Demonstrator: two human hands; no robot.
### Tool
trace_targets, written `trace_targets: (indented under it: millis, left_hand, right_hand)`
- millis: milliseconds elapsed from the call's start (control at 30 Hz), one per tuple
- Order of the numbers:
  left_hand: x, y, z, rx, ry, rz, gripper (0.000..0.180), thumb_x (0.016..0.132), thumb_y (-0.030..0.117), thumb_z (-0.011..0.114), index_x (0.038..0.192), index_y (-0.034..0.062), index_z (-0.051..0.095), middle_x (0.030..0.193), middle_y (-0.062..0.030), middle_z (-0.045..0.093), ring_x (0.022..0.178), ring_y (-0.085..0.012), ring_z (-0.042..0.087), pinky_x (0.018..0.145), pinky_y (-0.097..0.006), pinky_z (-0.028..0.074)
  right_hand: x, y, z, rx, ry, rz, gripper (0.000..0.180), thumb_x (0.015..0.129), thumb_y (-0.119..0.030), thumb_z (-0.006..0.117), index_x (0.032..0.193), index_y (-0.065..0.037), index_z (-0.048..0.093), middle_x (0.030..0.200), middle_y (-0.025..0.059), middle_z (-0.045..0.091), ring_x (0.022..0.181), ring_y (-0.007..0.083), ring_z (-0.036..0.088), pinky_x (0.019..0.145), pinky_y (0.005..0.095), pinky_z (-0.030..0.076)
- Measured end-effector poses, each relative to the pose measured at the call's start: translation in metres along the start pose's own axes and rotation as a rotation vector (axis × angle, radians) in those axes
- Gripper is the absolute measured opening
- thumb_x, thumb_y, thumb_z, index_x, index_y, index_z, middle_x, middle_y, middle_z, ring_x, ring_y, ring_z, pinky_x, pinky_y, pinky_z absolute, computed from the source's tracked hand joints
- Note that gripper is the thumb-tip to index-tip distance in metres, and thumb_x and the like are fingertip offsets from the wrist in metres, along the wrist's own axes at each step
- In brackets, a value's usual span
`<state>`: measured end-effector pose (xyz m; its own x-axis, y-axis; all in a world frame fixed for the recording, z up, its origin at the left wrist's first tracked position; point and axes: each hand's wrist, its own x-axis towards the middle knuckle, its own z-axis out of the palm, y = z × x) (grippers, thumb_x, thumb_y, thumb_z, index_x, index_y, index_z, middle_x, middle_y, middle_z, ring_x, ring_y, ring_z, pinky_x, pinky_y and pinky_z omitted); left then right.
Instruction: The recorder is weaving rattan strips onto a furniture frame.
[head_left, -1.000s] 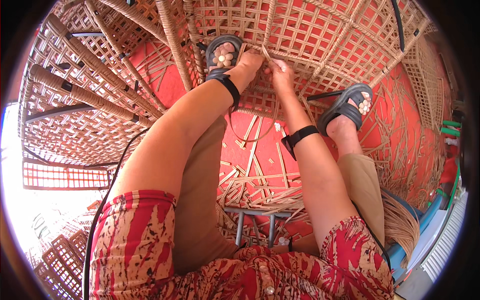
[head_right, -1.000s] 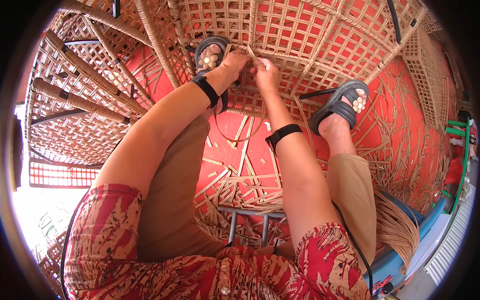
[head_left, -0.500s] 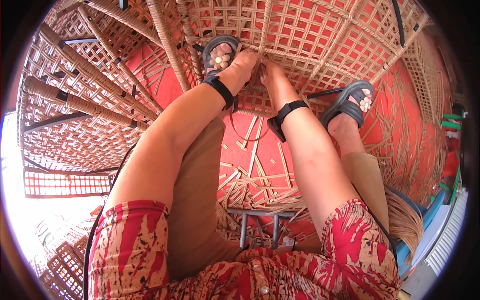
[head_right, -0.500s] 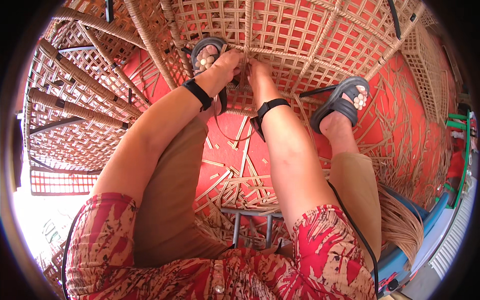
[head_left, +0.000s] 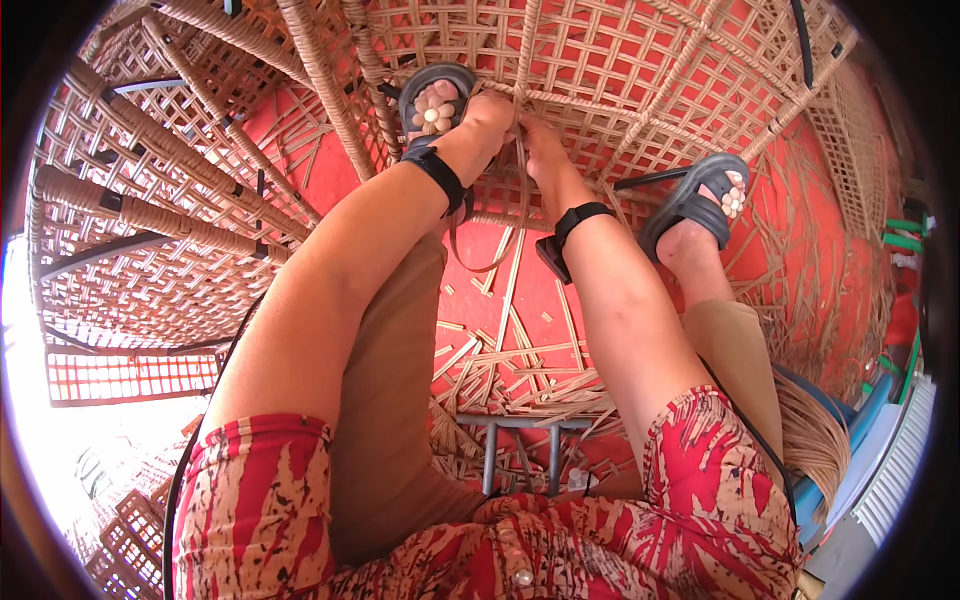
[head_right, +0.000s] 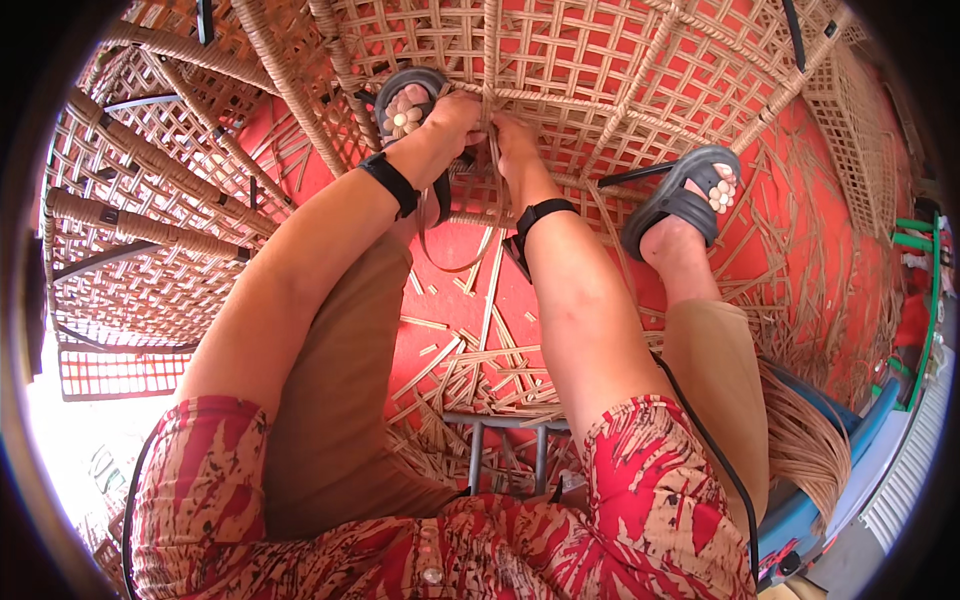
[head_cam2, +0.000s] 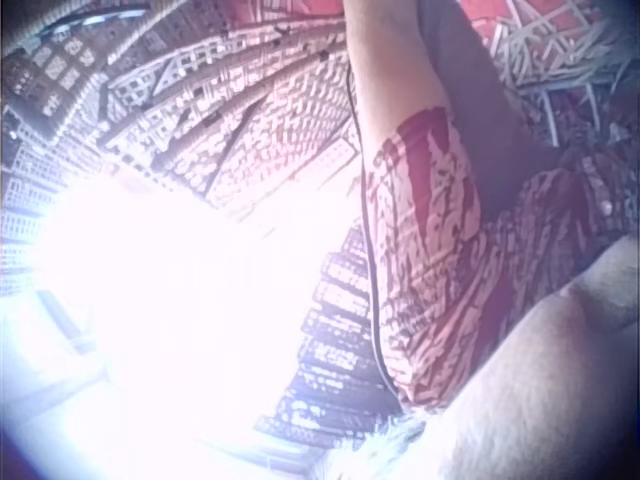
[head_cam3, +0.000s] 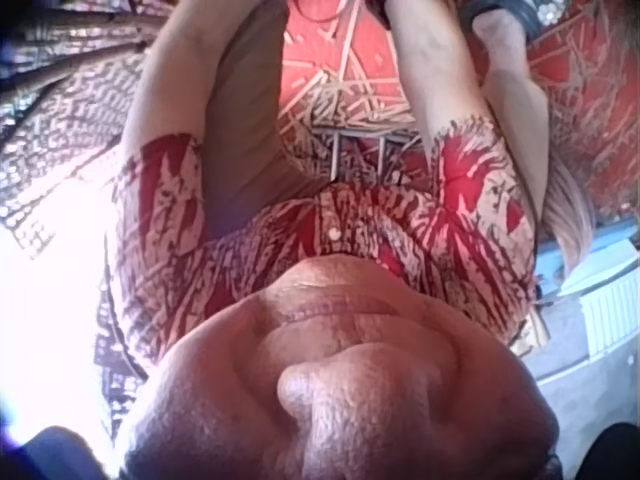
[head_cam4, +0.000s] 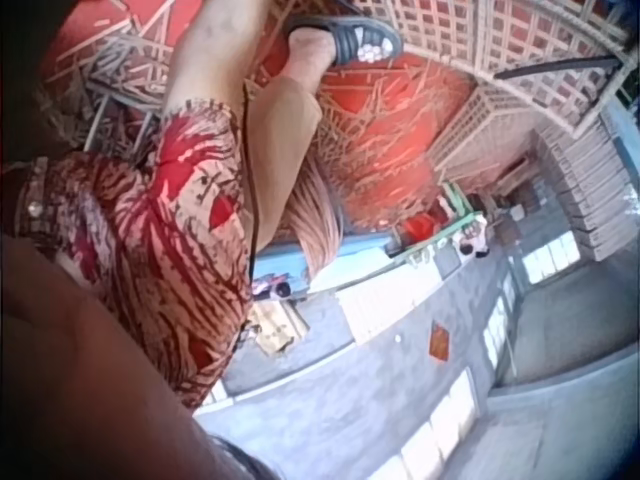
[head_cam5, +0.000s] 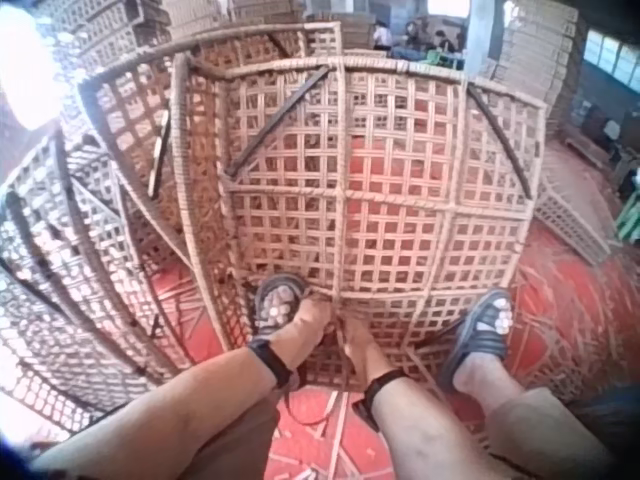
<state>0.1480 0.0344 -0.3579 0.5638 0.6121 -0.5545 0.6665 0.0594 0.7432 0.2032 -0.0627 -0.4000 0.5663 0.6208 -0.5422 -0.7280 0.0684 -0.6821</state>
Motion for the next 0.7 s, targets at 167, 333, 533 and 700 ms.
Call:
trace_targets:
  millis: [167, 333, 533, 700]
  left_hand:
    - [-0.005, 0.003, 0.002, -0.219, 0.036, -0.068, 0.021, 0.092, 0.007, 0.050, 0.110, 0.0122, 0.057, 0.089, -0.0025, 0.065, 0.075, -0.0164, 0.062, 0.060, -0.032, 0.053]
    - [0.000, 0.001, -0.002, -0.047, 0.075, 0.007, 0.033, 0.083, 0.015, 0.062, 0.114, 0.0030, 0.059, 0.105, -0.0130, 0.066, 0.098, -0.0244, 0.063, 0.080, -0.035, 0.053]
    - [-0.025, 0.012, -0.002, 0.350, 0.265, 0.085, 0.033, 0.086, 0.021, 0.054, 0.114, 0.0034, 0.060, 0.106, -0.0207, 0.066, 0.101, -0.0306, 0.065, 0.081, -0.038, 0.053]
    - [-0.055, 0.032, -0.009, 0.390, 0.284, 0.111, 0.039, 0.086, 0.028, 0.052, 0.115, 0.0031, 0.060, 0.110, -0.0248, 0.064, 0.107, -0.0390, 0.060, 0.093, -0.042, 0.047]
  right_hand:
    - [0.011, -0.008, -0.003, -0.051, -0.167, 0.275, 0.022, 0.090, -0.028, 0.060, 0.097, -0.008, 0.065, 0.083, 0.0053, 0.068, 0.069, 0.0177, 0.065, 0.059, 0.0324, 0.054]
    - [0.027, -0.008, -0.007, -0.237, -0.236, 0.371, 0.027, 0.086, -0.038, 0.066, 0.091, -0.012, 0.066, 0.076, 0.0016, 0.068, 0.059, 0.0158, 0.063, 0.053, 0.0317, 0.053]
    - [0.011, -0.022, 0.003, -0.355, -0.170, 0.412, 0.026, 0.084, -0.040, 0.067, 0.080, -0.014, 0.065, 0.068, 0.0006, 0.066, 0.054, 0.0145, 0.061, 0.048, 0.0283, 0.048]
    - [0.009, -0.028, 0.003, -0.419, -0.295, 0.427, 0.023, 0.084, -0.036, 0.068, 0.079, -0.014, 0.064, 0.067, 0.0007, 0.066, 0.054, 0.0143, 0.060, 0.047, 0.0280, 0.046]
